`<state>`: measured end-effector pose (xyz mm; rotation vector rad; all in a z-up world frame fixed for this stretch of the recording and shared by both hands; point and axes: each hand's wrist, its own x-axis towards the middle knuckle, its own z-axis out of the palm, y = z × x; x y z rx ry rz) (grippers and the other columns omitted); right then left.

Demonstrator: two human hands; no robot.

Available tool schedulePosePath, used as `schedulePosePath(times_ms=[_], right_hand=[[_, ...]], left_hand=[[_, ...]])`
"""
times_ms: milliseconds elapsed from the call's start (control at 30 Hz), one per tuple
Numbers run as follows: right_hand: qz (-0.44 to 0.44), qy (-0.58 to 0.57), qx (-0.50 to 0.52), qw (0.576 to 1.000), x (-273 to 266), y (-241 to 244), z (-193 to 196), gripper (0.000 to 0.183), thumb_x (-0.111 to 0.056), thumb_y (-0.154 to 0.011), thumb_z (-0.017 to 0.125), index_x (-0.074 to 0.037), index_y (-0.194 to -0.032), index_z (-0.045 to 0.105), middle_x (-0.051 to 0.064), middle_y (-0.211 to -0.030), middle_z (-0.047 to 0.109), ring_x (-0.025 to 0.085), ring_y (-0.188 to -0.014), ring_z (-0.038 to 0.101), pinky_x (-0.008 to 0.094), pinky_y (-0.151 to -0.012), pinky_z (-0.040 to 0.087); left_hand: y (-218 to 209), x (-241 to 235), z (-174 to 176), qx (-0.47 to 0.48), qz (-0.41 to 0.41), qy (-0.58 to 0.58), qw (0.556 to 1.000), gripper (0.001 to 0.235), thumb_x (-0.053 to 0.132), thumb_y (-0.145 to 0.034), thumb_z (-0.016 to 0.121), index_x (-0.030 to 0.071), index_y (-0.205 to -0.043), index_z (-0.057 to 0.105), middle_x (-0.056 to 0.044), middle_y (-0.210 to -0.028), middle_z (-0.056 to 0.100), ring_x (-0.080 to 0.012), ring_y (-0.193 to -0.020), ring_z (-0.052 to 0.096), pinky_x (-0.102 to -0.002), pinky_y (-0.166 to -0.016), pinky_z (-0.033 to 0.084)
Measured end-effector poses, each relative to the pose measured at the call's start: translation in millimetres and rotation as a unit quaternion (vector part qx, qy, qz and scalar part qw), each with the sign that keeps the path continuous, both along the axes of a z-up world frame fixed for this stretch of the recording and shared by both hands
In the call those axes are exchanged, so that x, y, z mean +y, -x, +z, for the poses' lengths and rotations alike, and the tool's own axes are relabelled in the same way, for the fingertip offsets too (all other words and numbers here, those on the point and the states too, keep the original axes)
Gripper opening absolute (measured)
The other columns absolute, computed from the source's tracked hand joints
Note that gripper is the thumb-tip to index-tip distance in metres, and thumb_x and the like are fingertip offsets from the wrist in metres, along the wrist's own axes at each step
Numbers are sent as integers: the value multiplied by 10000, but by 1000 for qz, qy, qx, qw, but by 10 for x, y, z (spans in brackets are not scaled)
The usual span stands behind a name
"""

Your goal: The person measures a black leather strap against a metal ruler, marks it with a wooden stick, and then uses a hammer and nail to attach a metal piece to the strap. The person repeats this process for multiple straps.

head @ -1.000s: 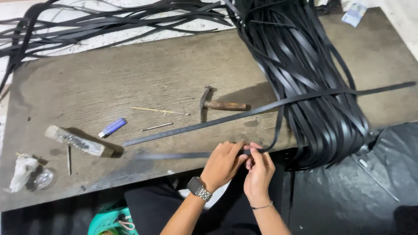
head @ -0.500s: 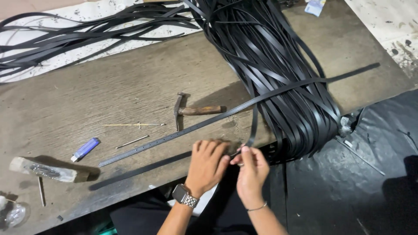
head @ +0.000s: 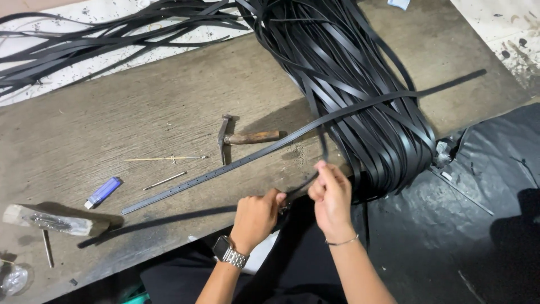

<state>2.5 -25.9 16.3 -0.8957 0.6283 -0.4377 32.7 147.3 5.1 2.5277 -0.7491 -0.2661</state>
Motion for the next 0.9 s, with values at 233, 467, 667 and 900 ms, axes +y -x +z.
schedulePosePath(times_ms=[233, 467, 667, 900], right_hand=[[-91, 120, 55, 987, 323, 167, -206, 155, -156, -1015, 687, -76, -887, 650, -2, -617, 395, 42, -521, 316, 164, -470, 239], [-79, 43, 46, 995, 320, 153, 7, 144, -198, -985, 702, -90, -901, 658, -39, -627, 450, 43, -514, 306, 181, -477, 241], [-103, -20, -69, 992, -279, 69, 182, 114, -261, -1023, 628, -157, -1031, 675, -52, -847, 583, 73, -710, 421, 211, -592, 330], [-119, -81, -137, 980, -367, 184, 178, 82, -265, -1045, 596, -185, -1031, 612, -51, -747, 371, 92, -619, 328, 233, -552, 307]], left_hand=[[15, -184, 343, -90, 17, 61, 994, 313, 327, -1057, 490, 137, -888, 672, -99, -692, 727, -338, -766, 734, -376, -719, 534], [-30, -341, 7, -76, -52, 205, 974, 265, 294, -1060, 505, 102, -928, 631, -129, -706, 635, -355, -746, 680, -421, -681, 535], [-124, -239, -223, -91, -51, 162, 981, 296, 340, -1066, 482, 141, -884, 602, -75, -646, 591, -311, -671, 667, -385, -646, 536], [-392, -198, -304, -202, -42, 123, 971, 316, 309, -1041, 528, 140, -777, 568, -62, -623, 591, -283, -732, 645, -340, -706, 503]])
